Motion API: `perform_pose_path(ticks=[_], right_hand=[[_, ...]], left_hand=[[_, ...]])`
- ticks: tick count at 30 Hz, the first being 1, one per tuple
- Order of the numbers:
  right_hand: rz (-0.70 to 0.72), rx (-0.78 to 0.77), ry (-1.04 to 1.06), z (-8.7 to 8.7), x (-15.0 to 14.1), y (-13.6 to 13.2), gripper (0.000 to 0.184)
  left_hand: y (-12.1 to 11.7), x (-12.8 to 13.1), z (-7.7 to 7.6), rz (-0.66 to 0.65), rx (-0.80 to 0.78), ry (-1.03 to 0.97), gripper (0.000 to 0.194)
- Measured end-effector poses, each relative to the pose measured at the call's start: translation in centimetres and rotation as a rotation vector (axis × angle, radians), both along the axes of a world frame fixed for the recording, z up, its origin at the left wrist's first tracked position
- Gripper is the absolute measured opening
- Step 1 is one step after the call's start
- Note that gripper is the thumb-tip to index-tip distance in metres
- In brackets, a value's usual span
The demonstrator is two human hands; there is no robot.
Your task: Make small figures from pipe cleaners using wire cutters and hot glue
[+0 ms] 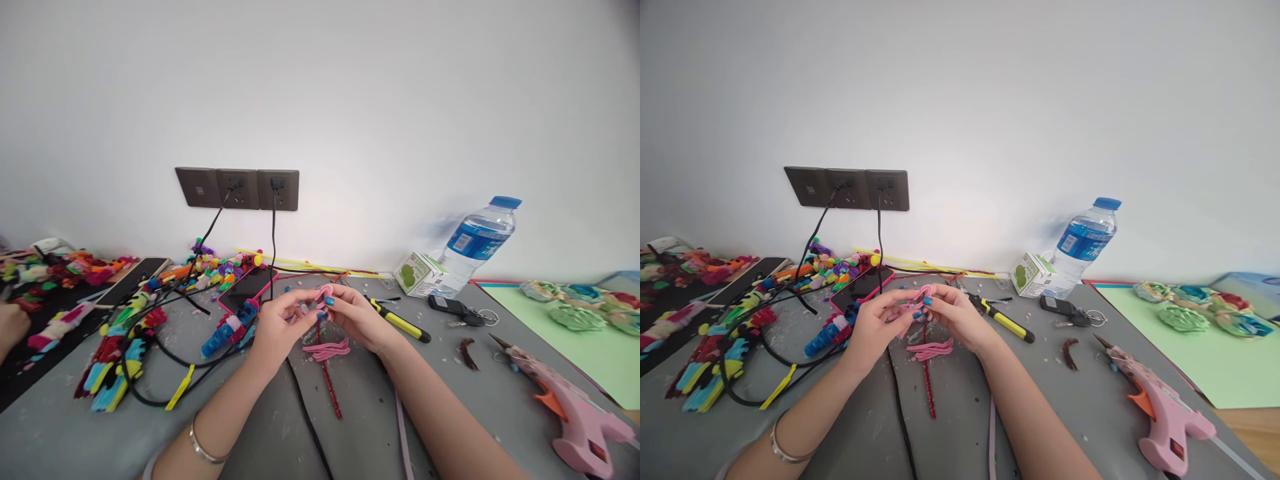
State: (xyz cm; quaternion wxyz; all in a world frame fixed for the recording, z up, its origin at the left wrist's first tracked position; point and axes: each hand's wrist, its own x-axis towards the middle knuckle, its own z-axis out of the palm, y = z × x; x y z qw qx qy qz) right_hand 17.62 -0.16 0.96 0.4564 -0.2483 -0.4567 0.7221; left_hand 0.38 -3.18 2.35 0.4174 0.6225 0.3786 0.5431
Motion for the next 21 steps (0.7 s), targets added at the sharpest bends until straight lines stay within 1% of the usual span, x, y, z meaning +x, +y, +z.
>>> perform_pose_path(ticks=[5, 12, 21], right_hand=[[0.019, 0.013, -0.021, -0.01, -0.01, 0.00, 0.025], [0.057, 0.003, -0.028, 0.16, 0.12, -0.14, 0.025], [0.058, 0.007, -0.031, 0.15, 0.07, -0.06, 0.026]], left_hand=[[-0.17, -0.02, -0.06, 0.068, 0.101, 0.094, 0.018], [0.12, -0.16, -0.25, 0.142, 0.311, 0.156, 0.013], [0.16, -0.24, -0.20, 0.156, 0.324, 0.152, 0.012]])
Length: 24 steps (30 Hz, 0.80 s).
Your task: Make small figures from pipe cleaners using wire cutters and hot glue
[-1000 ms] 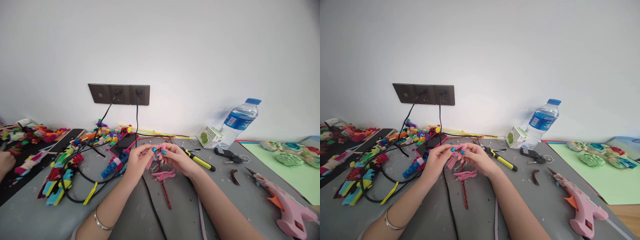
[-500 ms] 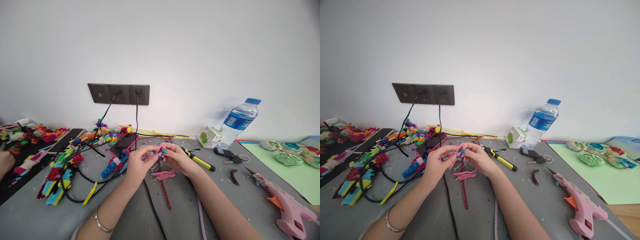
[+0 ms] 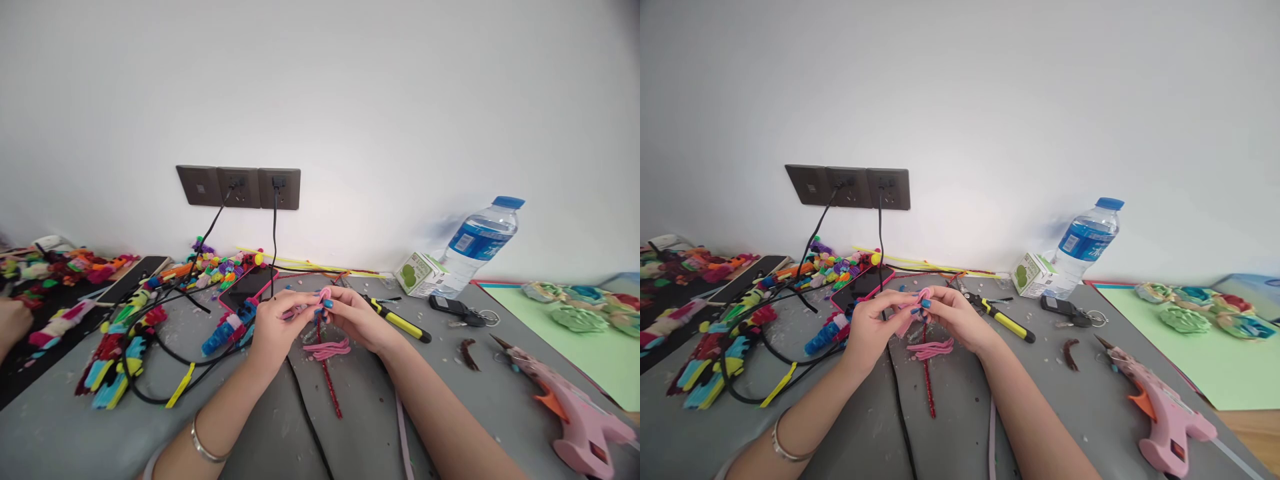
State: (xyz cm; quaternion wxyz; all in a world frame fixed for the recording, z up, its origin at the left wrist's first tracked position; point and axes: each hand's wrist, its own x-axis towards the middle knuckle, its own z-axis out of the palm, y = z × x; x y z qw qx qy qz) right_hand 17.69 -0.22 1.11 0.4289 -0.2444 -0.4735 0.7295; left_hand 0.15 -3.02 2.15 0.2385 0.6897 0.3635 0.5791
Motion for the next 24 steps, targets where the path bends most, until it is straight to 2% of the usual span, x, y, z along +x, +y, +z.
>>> perform_pose_path(ticks=[10, 18, 24], right_hand=[[-0.033, 0.040, -0.037, -0.17, -0.16, -0.02, 0.028], [-0.258, 0.238, -0.014, -0.19, -0.23, 0.31, 0.024], [-0.287, 0.222, -0.044, -0.51, -0.01, 0.53, 0.025]], left_hand=[[-0.23, -0.06, 0.42, 0.012, -0.197, -0.034, 0.013], [0.12, -0.16, 0.39, 0.035, -0.235, -0.117, 0.015], [0.07, 0.04, 0.44, 0.013, -0.261, -0.145, 0.013]])
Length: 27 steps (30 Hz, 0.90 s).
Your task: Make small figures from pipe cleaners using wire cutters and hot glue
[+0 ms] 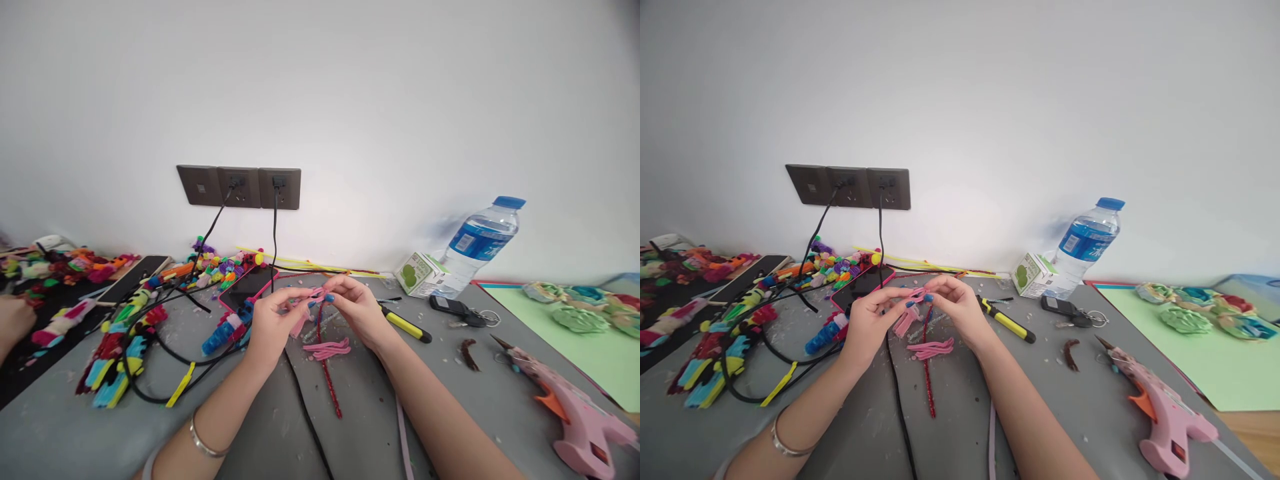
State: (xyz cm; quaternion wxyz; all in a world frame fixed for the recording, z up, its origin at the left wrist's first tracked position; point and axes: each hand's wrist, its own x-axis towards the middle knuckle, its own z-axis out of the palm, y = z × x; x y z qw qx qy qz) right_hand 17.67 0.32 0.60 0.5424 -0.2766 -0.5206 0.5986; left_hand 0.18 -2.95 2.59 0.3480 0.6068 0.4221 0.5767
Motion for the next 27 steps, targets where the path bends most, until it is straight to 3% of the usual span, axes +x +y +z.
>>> perform_pose_path(ticks=[27], right_hand=[[0.006, 0.005, -0.049, -0.37, 0.05, 0.09, 0.027]], left_hand=[[-0.08, -0.32, 0.09, 0.037, 0.096, 0.127, 0.007]])
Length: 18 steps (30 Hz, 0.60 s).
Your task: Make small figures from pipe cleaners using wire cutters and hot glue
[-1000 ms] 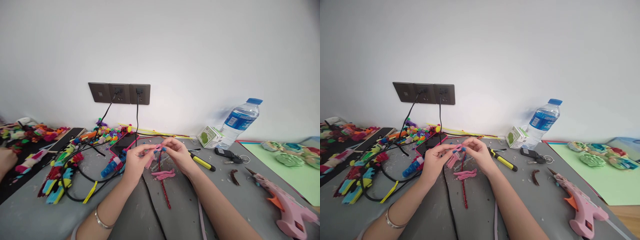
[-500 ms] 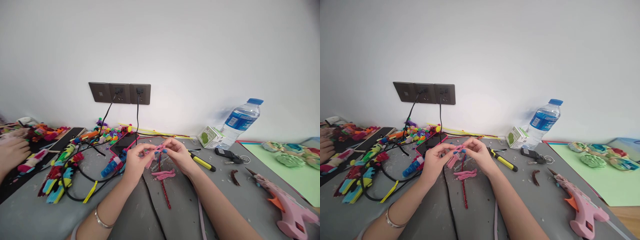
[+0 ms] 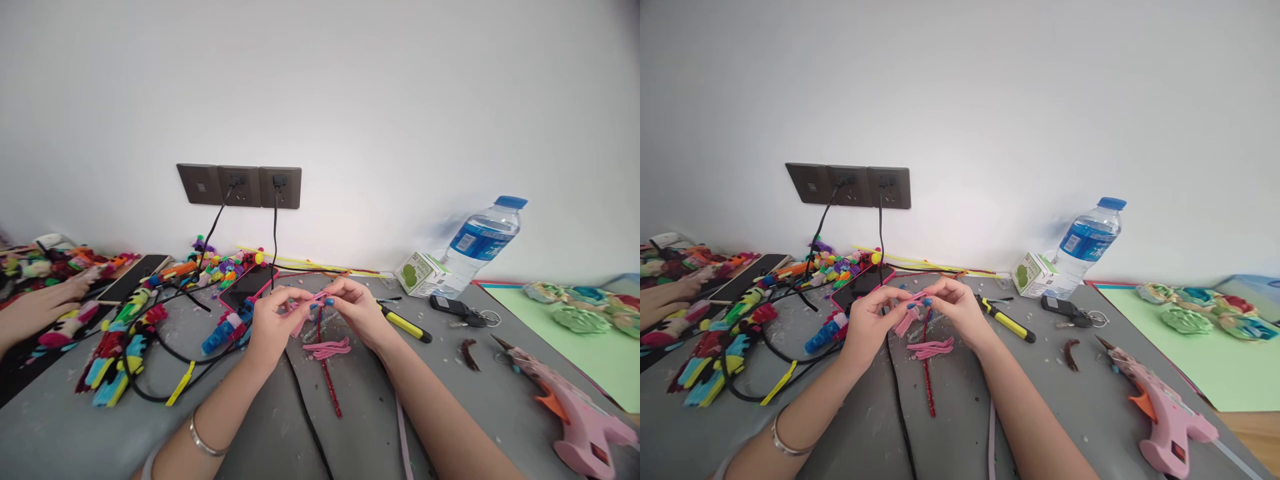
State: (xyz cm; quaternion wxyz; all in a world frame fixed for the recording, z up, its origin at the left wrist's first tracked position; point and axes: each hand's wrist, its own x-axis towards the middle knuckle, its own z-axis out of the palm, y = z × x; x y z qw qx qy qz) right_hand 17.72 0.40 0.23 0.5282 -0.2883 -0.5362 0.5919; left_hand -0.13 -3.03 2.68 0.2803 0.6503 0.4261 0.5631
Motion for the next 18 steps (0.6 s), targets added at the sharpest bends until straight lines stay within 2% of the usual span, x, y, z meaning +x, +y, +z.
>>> perform_pose_path(ticks=[7, 13, 18], right_hand=[[-0.012, 0.009, 0.005, 0.02, 0.00, 0.01, 0.026], [-0.021, -0.042, 0.031, -0.04, 0.05, 0.10, 0.027], [0.011, -0.012, 0.049, 0.52, -0.28, -0.27, 0.025]], left_hand=[[0.07, 0.01, -0.14, 0.000, 0.008, 0.000, 0.007], [0.22, 0.00, -0.34, 0.001, 0.029, 0.051, 0.007], [0.12, -0.08, -0.44, 0.025, 0.024, 0.062, 0.007]])
